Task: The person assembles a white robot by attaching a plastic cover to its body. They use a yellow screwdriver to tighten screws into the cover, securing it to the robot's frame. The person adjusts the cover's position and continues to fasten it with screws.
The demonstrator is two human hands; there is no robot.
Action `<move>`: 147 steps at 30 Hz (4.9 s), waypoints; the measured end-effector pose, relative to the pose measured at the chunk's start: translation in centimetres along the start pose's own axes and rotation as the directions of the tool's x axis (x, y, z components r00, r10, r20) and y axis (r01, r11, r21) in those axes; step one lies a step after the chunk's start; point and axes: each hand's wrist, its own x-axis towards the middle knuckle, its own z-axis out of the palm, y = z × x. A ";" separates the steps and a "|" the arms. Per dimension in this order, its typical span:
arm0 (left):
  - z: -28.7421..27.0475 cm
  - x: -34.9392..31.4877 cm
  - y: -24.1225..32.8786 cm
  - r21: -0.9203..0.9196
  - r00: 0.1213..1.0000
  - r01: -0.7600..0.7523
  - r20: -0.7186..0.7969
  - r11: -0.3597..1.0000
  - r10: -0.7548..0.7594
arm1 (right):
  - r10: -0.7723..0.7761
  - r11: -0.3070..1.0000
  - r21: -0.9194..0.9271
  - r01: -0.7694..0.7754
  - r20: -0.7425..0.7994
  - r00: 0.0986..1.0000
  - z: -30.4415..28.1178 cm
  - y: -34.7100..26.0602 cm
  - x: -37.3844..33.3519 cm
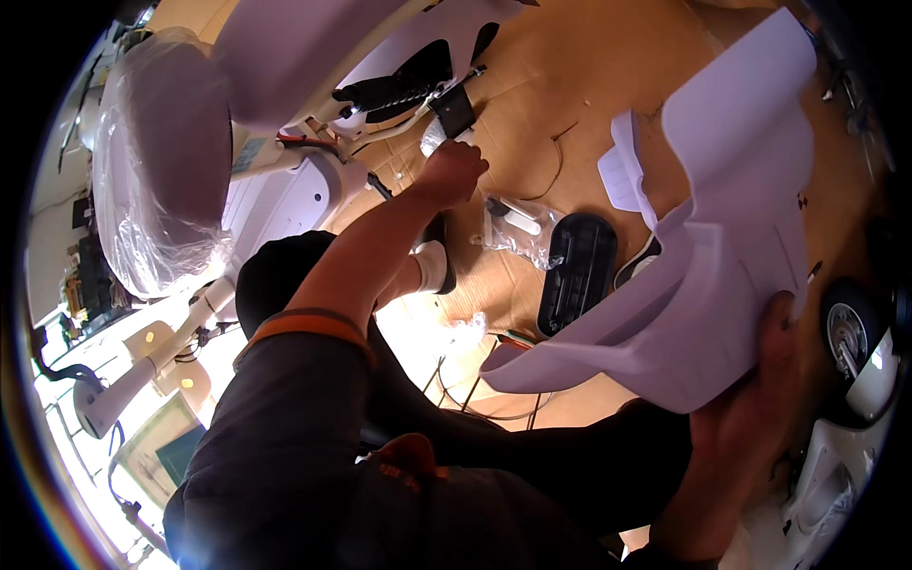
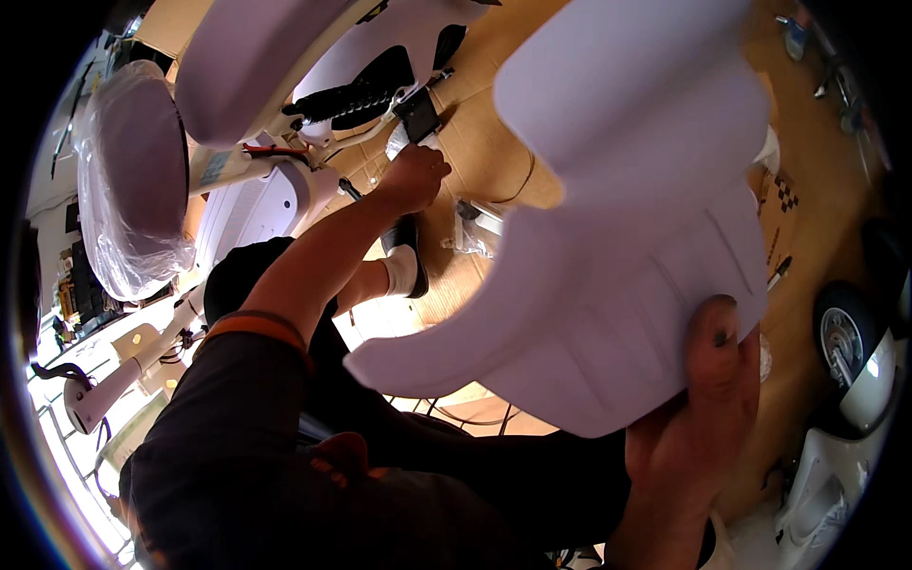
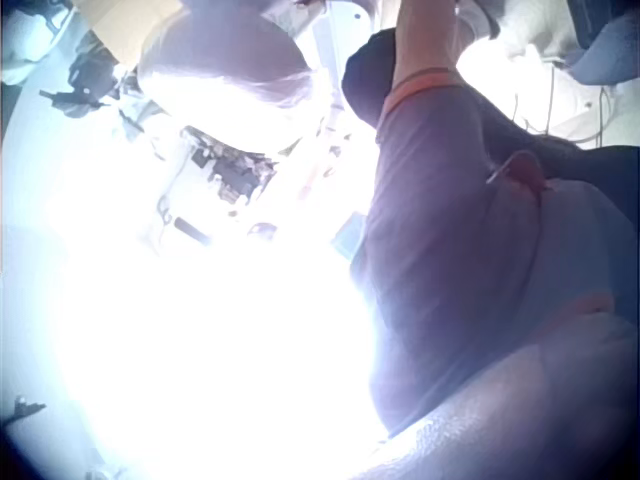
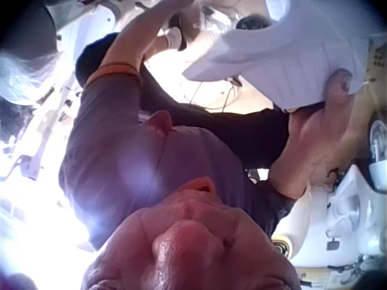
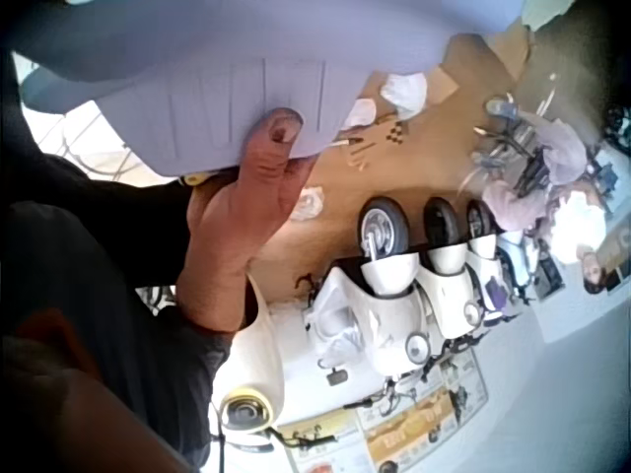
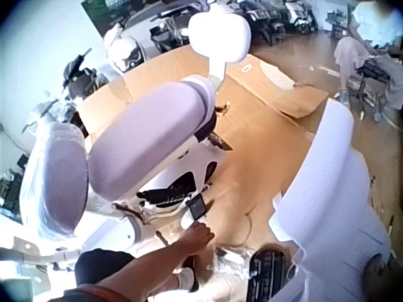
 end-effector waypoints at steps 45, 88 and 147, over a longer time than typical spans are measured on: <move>10.9 -0.5 -1.4 -0.505 0.417 -0.160 0.744 -0.848 -0.522 | 0.011 0.993 -0.119 0.011 0.182 0.983 2.7 2.2 0.5; -25.5 -11.0 16.2 -0.698 0.941 0.337 0.225 -0.632 0.254 | -0.752 0.304 -0.366 0.879 0.474 0.458 4.6 5.4 -1.0; -21.0 -10.8 8.5 -0.518 0.852 0.201 0.511 0.832 0.112 | -0.227 -0.162 -0.910 0.380 0.410 0.883 1.7 21.5 25.8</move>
